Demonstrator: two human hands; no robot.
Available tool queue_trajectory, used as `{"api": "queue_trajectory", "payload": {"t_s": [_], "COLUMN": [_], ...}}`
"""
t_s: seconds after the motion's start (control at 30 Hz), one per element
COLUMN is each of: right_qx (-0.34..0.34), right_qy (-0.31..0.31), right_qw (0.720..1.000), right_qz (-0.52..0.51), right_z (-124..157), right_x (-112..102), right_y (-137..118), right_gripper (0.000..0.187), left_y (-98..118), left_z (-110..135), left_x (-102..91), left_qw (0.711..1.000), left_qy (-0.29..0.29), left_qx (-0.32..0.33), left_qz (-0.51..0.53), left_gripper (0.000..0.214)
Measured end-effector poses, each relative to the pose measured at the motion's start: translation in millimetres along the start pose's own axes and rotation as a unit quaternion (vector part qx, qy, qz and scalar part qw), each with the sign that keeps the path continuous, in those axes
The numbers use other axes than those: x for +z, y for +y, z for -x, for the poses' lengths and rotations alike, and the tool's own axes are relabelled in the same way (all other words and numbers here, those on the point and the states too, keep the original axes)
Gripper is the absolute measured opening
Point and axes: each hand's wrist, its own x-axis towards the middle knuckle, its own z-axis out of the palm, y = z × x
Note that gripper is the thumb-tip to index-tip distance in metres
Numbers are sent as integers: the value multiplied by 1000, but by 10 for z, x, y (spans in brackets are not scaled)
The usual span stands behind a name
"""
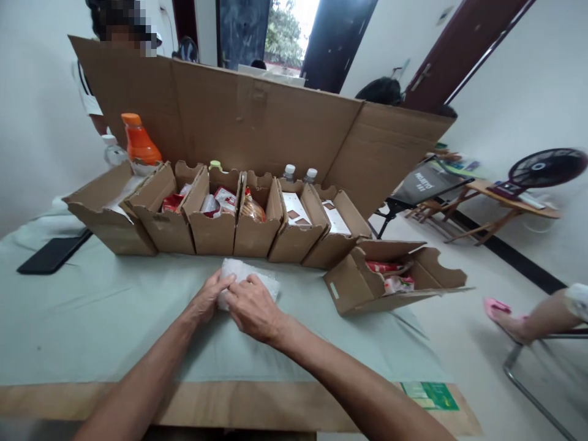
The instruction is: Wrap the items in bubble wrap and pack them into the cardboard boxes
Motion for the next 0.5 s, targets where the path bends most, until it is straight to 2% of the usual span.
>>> {"api": "queue_trajectory", "payload": {"t_s": [0.07,0.13,0.2,0.27,0.33,0.4,0.5], "right_qx": [14,60,94,110,102,97,109], "right_qy": [13,52,76,71,4,-67,-124], "right_qw": [998,994,992,989,987,983,979], "right_qz": [-58,-69,-22,63,121,138,120], "right_z": [-51,-253,-656,-1204,-1773,-2248,-2668], "right_x": [-300,-711,-1083,-1294,-1310,-1181,-919], "right_y": [95,240,422,611,770,878,959], "right_gripper": [13,17,22,28,29,37,43], "left_y": [-12,-33,-50,-56,-55,-51,-46], "left_z": [-15,-38,-55,-62,-66,-74,-87], "left_x": [-12,-23,-29,-31,-32,-35,-43], "left_qw": [1000,999,999,999,999,999,999], "left_qy": [3,6,8,7,6,1,-9], "left_qx": [-9,-18,-23,-26,-29,-31,-33], "left_qz": [16,28,33,33,31,31,34], "left_gripper": [87,84,81,78,76,76,77]}}
